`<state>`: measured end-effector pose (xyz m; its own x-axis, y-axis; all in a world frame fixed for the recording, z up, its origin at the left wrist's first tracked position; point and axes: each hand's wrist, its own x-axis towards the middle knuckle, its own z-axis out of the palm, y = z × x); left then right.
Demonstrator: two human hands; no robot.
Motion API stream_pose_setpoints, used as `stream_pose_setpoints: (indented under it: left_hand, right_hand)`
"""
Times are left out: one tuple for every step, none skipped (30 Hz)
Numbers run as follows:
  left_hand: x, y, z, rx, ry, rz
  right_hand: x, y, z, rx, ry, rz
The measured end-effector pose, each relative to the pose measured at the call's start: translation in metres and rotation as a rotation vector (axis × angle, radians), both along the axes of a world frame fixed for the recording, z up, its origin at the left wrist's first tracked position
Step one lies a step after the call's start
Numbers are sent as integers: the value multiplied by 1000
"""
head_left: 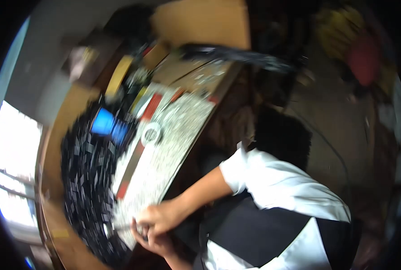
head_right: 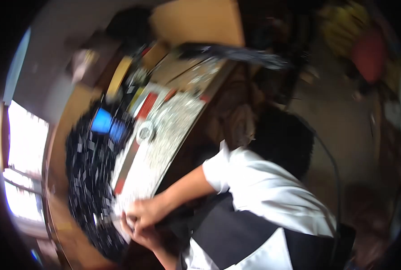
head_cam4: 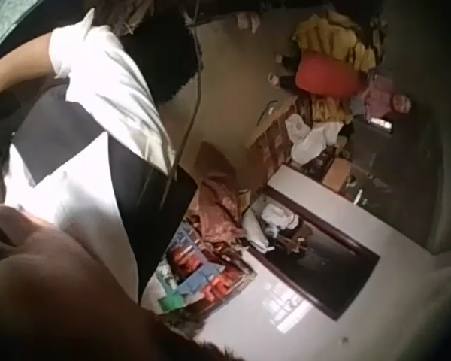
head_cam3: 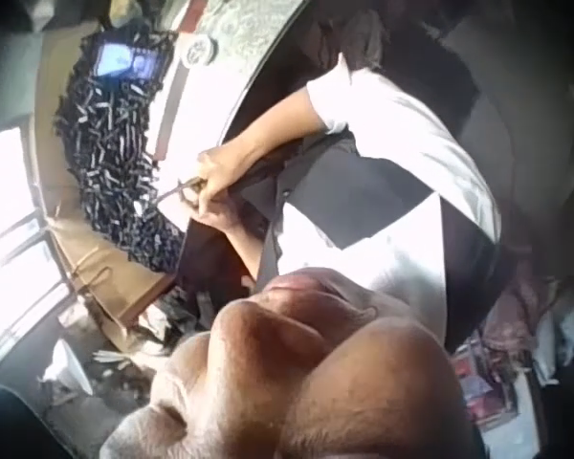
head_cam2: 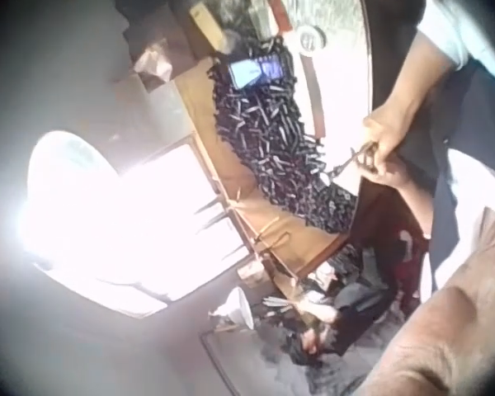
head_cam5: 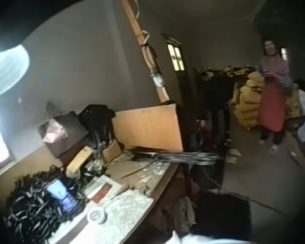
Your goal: Assembling umbrella ribs by attaching plastic tips and crimping metal components using pliers.
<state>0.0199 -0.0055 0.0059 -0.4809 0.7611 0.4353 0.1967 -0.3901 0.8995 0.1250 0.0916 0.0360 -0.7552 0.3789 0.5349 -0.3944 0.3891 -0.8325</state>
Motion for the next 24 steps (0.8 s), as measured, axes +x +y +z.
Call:
stream_pose_setpoints:
  left_hand:
    - [7, 1, 7, -37, -47, 30]
    - [2, 2, 7, -20, 172, 34]
    - [-7, -1, 0, -43, 47, 9]
    - [-4, 0, 6, 30, -158, -77]
    - [-12, -3, 7, -26, -137, -102]
    - [-10, -6, 12, 10, -237, -101]
    - [-16, -4, -1, 116, -222, -153]
    - [-16, -3, 8, 66, -151, -156]
    - [-12, -6, 15, -42, -145, -51]
    - [-16, -9, 14, -60, -132, -43]
    - [-18, -12, 14, -78, -117, -43]
    - [-17, -12, 20, -92, -145, -58]
    - [-18, -12, 18, -93, -153, -49]
    - [-19, -12, 17, -120, -95, -35]
    - [-20, -10, 16, -147, -36, -30]
    - [-18, -7, 14, -148, -42, -31]
    - [-14, -3, 12, -139, -65, -43]
    - [-11, 1, 11, -129, -86, -55]
    - [-10, 4, 10, -119, -107, -66]
    - [-11, 5, 10, -119, -111, -65]
    - [-13, 5, 12, -145, -85, -66]
    - [-15, 5, 12, -172, -60, -67]
    - [-15, 5, 11, -173, -63, -67]
    - [-15, 6, 10, -159, -29, -61]
  right_hand:
    - [12, 5, 7, -21, -82, 51]
    - [15, 10, 5, -85, -178, 113]
    - [27, 10, 19, -103, -248, 102]
    - [32, 17, 15, 118, -309, 19]
    - [39, 21, 19, 87, -432, 56]
    - [42, 23, 24, 76, -491, 109]
    - [50, 27, 23, 68, -560, 128]
    - [56, 32, 16, 182, -479, 106]
    - [60, 34, 12, 293, -394, 79]
    - [64, 33, 12, 461, -446, -12]
    - [68, 30, 17, 631, -490, -112]
    - [72, 29, 22, 749, -498, -176]
    - [73, 28, 21, 751, -501, -163]
    - [73, 27, 21, 814, -486, -216]
    - [75, 25, 20, 875, -473, -276]
    - [73, 21, 19, 884, -449, -275]
    - [72, 20, 16, 849, -428, -288]
    - [72, 21, 15, 866, -434, -304]
    - [72, 22, 14, 883, -440, -319]
    - [72, 23, 14, 885, -443, -316]
    - [72, 22, 13, 886, -431, -341]
    - [71, 22, 13, 888, -418, -366]
    - [71, 23, 13, 887, -422, -364]
    - [71, 24, 14, 938, -416, -397]
